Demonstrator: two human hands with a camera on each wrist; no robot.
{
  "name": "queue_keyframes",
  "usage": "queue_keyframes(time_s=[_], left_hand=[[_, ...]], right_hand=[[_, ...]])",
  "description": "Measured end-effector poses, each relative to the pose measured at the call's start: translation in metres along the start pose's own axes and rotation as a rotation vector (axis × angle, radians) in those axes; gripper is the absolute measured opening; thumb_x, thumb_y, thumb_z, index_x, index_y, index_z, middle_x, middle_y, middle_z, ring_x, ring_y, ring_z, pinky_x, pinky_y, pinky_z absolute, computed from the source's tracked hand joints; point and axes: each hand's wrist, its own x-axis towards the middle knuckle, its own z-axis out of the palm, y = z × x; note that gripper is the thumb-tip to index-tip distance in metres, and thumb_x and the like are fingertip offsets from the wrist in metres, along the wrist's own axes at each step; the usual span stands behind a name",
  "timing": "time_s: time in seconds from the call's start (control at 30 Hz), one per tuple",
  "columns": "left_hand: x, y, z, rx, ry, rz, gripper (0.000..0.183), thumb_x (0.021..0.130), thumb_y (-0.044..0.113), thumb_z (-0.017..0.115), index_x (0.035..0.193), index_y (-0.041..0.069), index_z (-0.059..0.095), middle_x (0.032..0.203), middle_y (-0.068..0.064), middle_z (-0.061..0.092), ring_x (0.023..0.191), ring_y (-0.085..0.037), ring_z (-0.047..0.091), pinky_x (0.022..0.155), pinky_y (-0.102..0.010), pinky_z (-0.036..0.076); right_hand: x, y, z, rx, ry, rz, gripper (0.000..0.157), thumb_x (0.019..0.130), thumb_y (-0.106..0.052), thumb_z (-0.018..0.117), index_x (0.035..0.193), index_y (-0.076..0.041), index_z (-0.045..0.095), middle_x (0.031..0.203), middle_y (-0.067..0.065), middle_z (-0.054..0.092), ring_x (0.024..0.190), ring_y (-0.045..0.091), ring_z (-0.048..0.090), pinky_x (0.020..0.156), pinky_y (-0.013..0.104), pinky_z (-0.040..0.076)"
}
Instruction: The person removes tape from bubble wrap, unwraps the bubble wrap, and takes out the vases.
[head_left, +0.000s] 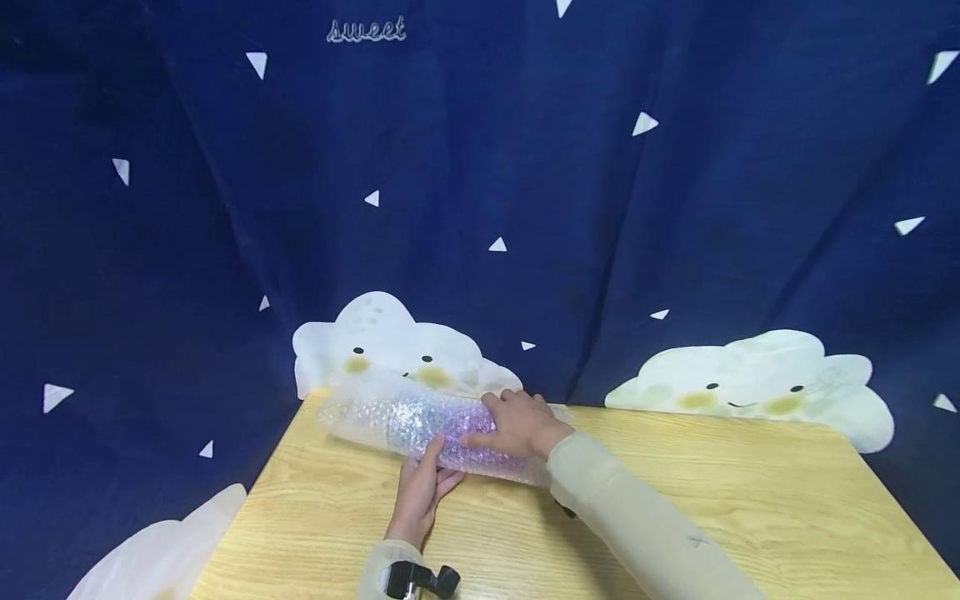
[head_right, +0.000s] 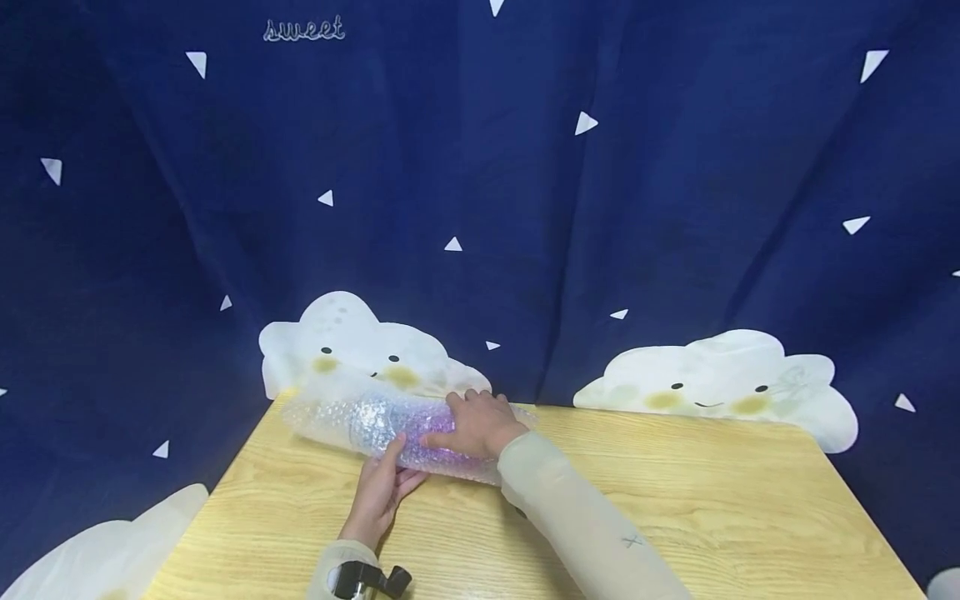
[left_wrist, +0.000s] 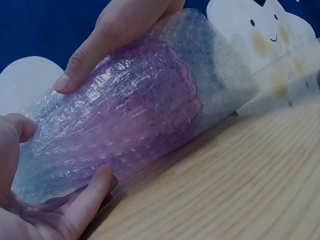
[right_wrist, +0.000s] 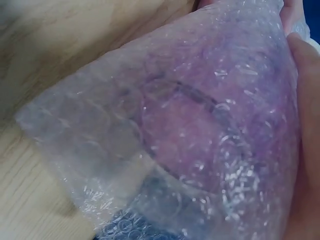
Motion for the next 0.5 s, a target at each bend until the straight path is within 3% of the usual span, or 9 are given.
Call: queue_keyframes(time_s=[0.23, 0.5], left_hand=[[-0.003, -0.001, 0.004, 0.022, -0.040, -0.017, 0.072, 0.094, 0.050, 0.057, 0.134, -0.009, 0.043, 0.102, -0.004, 0.073, 0.091, -0.014, 0.073, 0.090, -0.031, 0.059], [-0.005, -0.007, 0.009, 0.024, -0.061, -0.005, 0.070, 0.094, 0.049, 0.059, 0.133, -0.007, 0.045, 0.104, -0.005, 0.071, 0.088, -0.015, 0.074, 0.090, -0.034, 0.060]], right_hand=[[-0.015, 0.002, -0.002, 0.019, -0.019, 0.048, 0.096, 0.073, -0.092, 0.040, 0.135, -0.019, 0.050, 0.125, 0.012, 0.062, 0.116, 0.036, 0.059, 0.101, 0.057, 0.047], [-0.028, 0.005, 0.005, 0.029, 0.033, 0.092, 0.095, 0.074, -0.090, 0.040, 0.135, -0.018, 0.050, 0.131, 0.014, 0.061, 0.121, 0.037, 0.057, 0.103, 0.060, 0.044]])
